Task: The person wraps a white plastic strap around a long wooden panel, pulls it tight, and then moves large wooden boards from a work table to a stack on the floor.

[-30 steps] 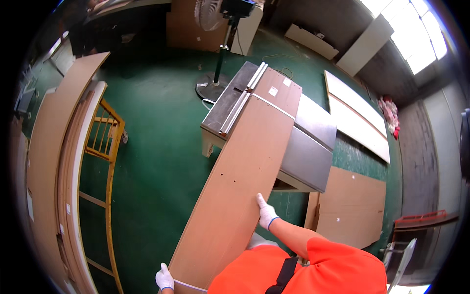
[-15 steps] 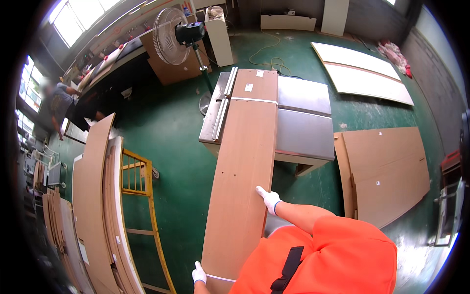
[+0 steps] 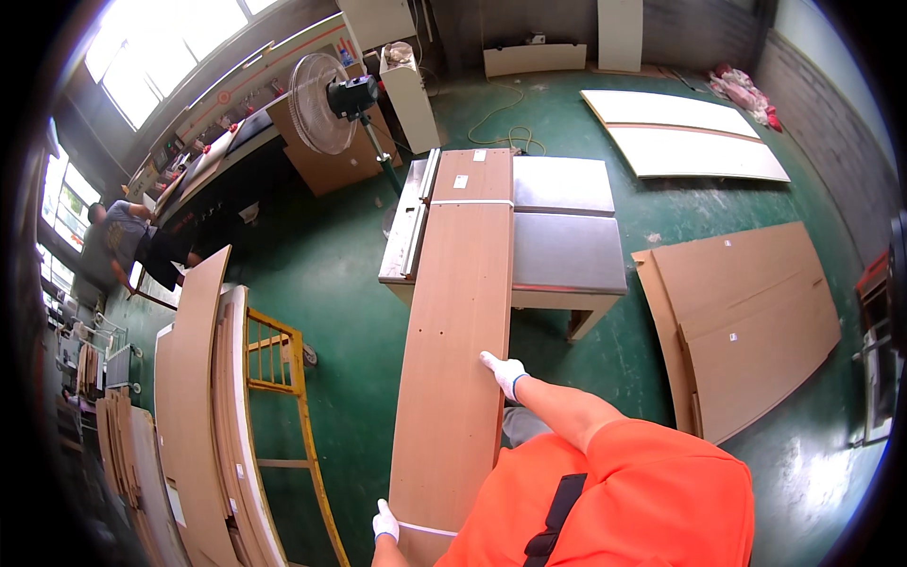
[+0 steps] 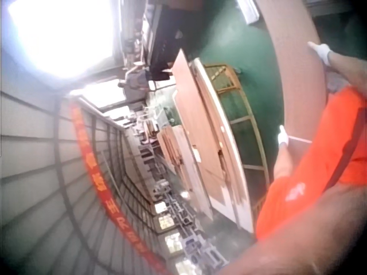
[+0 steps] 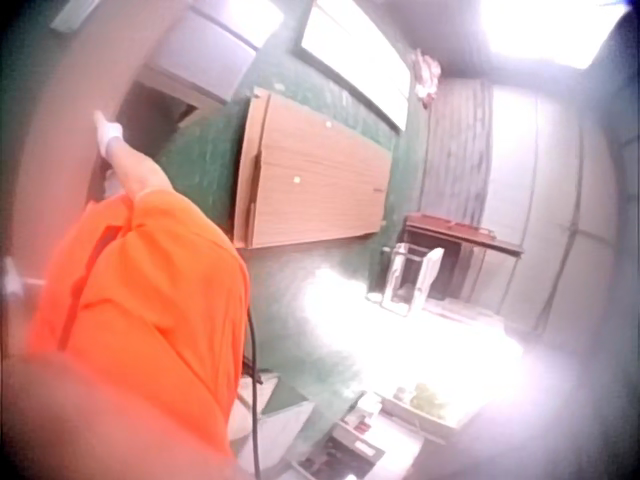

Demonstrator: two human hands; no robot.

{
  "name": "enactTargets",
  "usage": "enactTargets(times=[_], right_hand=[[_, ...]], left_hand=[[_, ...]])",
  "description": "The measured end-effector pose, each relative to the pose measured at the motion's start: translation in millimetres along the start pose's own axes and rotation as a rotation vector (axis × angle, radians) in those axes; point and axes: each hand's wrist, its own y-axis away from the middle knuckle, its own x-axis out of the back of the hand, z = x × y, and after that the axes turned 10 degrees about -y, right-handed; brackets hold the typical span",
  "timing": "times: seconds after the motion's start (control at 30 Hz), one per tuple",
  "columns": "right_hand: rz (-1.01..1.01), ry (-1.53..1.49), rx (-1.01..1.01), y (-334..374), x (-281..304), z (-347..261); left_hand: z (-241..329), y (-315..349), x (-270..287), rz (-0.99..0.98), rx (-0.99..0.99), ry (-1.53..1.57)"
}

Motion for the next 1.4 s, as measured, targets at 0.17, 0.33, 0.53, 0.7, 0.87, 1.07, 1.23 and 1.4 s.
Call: enactTargets(times=[0.17, 0.33, 0.53, 0.7, 0.87, 1.07, 1.23, 1.4], right_hand=[[0.026, -0.03, 0.025, -7.8, 3.6, 5.3], [0.026, -0.011, 0.036, 23.0, -3.8, 10.8], [0.054, -0.09, 0.047, 39.9, 36.1, 26.8], [0.039, -0.237, 0.088, 64.8, 81.0, 11.2], [0.099, -0.425, 0.114, 73.5, 163.8, 22.1], [0.042, -0.384, 0.051, 122.5, 261.1, 49.2], [0.178, -0.583, 0.018, 28.2, 379.0, 60.9], [0.095, -0.816, -0.129, 97.7, 415.6, -26.4]], left_hand=[[4.1, 0.1, -1.2, 0.015, -0.015, -0.013], [-17.5, 4.5, 2.9, 0.055, -0.006, -0.022], [-16.7, 17.2, -0.1, 0.118, -0.072, -0.048], [-0.5, 37.4, -7.6, 0.183, -0.128, -0.112], [57.8, 75.3, -29.1, 0.23, -0.235, -0.189], [148.9, 158.5, -62.0, 0.289, -0.33, -0.284], [280.4, 237.3, -76.5, 0.229, -0.553, -0.422], [326.3, 260.4, -62.2, 0.128, -0.739, -0.421]])
